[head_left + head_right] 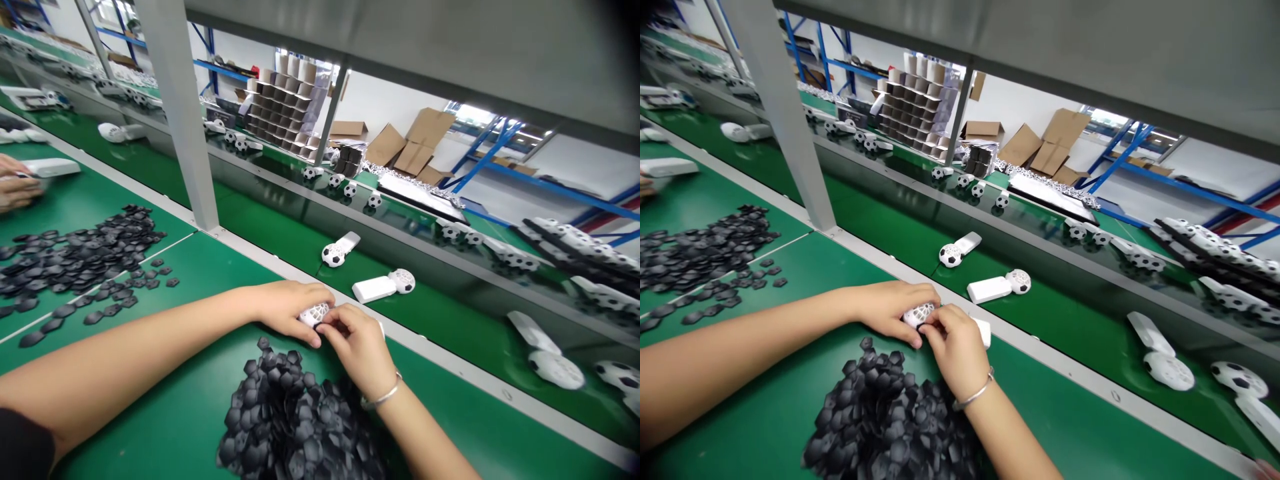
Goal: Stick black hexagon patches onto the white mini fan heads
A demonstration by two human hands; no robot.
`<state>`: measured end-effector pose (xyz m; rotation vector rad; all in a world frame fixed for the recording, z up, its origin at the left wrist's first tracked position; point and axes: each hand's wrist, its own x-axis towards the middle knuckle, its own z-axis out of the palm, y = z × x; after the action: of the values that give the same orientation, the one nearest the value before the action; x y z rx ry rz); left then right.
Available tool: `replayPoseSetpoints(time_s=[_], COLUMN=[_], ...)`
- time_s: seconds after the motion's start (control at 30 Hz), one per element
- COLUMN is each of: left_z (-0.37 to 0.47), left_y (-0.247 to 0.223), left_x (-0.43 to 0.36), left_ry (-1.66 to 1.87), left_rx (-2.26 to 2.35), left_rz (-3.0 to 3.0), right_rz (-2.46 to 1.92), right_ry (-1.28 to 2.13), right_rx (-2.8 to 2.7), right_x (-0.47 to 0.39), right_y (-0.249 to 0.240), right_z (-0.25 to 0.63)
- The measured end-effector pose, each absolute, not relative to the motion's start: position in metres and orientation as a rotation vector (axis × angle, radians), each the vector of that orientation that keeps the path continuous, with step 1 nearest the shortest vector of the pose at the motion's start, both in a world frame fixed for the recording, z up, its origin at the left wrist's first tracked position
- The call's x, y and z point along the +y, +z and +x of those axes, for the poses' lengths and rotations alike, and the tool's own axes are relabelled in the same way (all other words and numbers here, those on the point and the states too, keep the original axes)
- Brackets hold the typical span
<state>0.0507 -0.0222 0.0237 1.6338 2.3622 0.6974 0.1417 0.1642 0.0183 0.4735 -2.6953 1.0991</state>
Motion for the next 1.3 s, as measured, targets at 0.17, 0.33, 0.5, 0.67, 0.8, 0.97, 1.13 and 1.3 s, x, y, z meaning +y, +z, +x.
replayPoseSetpoints(time_s=[0.17, 0.33, 0.5, 0.67, 0.8, 0.97, 1.13, 1.3], left_z=[0.052, 0.05, 0.048, 0.048, 0.051, 0.074, 0.083, 0.065], left_y=[0.025, 0.023, 0.018, 0.02, 0.027, 0.045, 0.062, 0.058], left_x=[-0.022, -0.02, -0.019, -0.022, -0.021, -0.022, -0.033, -0.033], left_ry=[0.657, 0.723, 0.731, 0.612, 0.439, 0.133, 0.151, 0.261], left_rx=[2.386, 2.398, 2.498, 2.622, 2.715, 2.829, 2.587, 2.439], left_rz=[1.598, 1.561, 1.549, 1.496, 1.455, 1.216, 1.187, 1.337], right_rz=[0.395, 0.415, 0.749, 0.844, 0.795, 0.797, 0.672, 0.661], right_ry=[1.251, 1.451, 1.103, 0.879, 0.923, 1.089, 1.169, 1.233], right_rx=[-2.738, -2.74, -2.832, -2.979, -3.012, -2.949, -2.835, -2.724], right_x=[0.169, 0.172, 0.156, 0.14, 0.137, 0.14, 0.149, 0.161], right_y=[0.016, 0.02, 0.019, 0.006, 0.006, 0.015, 0.031, 0.037], right_z=[0.137, 0.138, 0.154, 0.164, 0.165, 0.167, 0.163, 0.155])
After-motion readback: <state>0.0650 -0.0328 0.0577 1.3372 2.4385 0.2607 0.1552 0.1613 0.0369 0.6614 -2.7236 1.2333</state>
